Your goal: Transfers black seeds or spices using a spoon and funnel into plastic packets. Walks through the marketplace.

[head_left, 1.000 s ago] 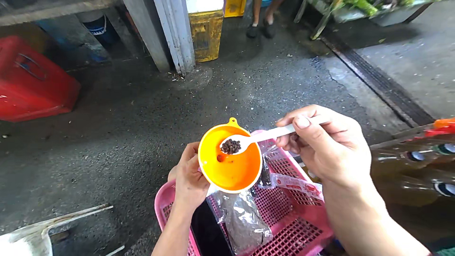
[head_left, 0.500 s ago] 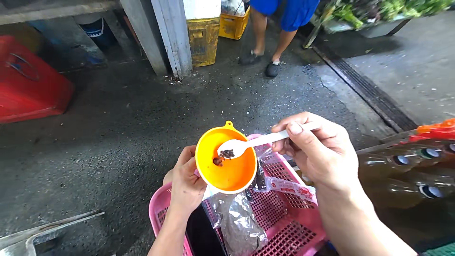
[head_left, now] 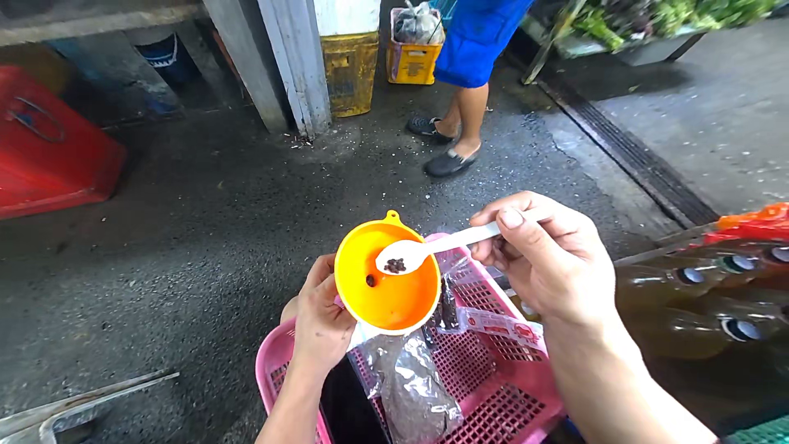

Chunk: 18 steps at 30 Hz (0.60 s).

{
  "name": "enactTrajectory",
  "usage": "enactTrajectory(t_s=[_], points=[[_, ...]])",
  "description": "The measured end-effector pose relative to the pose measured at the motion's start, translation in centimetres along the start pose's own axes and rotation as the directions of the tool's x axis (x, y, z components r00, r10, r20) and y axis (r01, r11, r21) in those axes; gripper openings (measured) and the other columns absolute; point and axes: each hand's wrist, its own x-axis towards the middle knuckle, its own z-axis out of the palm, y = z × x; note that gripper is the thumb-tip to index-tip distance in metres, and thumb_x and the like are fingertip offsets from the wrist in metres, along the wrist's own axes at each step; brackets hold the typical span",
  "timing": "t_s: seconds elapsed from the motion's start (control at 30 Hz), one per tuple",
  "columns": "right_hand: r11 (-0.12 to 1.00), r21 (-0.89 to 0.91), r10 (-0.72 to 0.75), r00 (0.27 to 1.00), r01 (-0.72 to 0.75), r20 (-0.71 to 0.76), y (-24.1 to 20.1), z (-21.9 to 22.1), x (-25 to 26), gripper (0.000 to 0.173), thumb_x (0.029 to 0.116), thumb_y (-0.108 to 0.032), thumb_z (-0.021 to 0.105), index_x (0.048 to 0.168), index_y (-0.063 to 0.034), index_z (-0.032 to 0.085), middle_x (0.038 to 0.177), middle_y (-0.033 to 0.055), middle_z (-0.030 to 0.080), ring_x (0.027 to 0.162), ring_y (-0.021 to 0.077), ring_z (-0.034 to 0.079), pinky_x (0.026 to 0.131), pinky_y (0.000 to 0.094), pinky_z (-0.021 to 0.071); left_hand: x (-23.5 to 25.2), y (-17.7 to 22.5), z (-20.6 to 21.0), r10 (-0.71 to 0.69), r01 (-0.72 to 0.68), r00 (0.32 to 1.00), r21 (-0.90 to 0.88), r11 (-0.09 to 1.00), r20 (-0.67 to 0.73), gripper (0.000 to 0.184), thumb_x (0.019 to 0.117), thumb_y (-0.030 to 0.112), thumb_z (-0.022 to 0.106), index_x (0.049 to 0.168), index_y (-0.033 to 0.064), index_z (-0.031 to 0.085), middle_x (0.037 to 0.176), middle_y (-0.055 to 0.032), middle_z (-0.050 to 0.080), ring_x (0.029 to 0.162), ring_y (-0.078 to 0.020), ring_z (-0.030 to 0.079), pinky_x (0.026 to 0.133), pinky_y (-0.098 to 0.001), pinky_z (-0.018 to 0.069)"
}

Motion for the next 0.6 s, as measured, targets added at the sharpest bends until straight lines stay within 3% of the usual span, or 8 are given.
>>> enactTrajectory(t_s=[0.33, 0.47, 0.6], points=[[0.999, 0.037, -0.020, 1.000, 0.020, 0.005, 0.11, 0.27, -0.15, 0.024, 0.1081, -0.023, 0.053, 0.108, -0.0088, 0.072, 0.084, 0.0005, 0.073, 0.069, 0.0036, 0.067, 0.064, 0.0183, 0.0566, -0.07, 0.09, 0.04, -0.017, 0.017, 1.000, 0.017, 1.000, -0.009, 0.018, 0.0883, 0.028, 0.074, 0.105, 0.0209, 0.074, 0.111, 0.0119, 0.066, 0.107, 0.0082, 0.061, 0.093, -0.0115, 0.0527], [0.995, 0.035, -0.097, 0.995, 0.096, 0.018, 0.32, 0.35, -0.28, 0.023, 0.1081, -0.021, 0.053, 0.110, -0.0063, 0.071, 0.090, -0.0001, 0.074, 0.074, 0.0040, 0.069, 0.068, 0.0189, 0.0590, 0.02, -0.20, 0.07, -0.007, 0.007, 1.000, 0.030, 1.000, -0.019, 0.017, 0.0865, 0.028, 0.074, 0.102, 0.0209, 0.075, 0.109, 0.0107, 0.067, 0.105, 0.0078, 0.061, 0.092, -0.0109, 0.0521], [0.995, 0.013, -0.097, 0.995, 0.097, 0.005, 0.19, 0.55, -0.46, 0.023, 0.1080, -0.022, 0.053, 0.110, -0.0067, 0.071, 0.087, -0.0001, 0.074, 0.072, 0.0037, 0.068, 0.066, 0.0184, 0.0583, -0.05, -0.23, -0.04, -0.023, 0.024, 1.000, 0.028, 0.999, -0.018, 0.016, 0.0873, 0.028, 0.073, 0.100, 0.0200, 0.076, 0.108, 0.0089, 0.067, 0.104, 0.0064, 0.062, 0.090, -0.0110, 0.0528]])
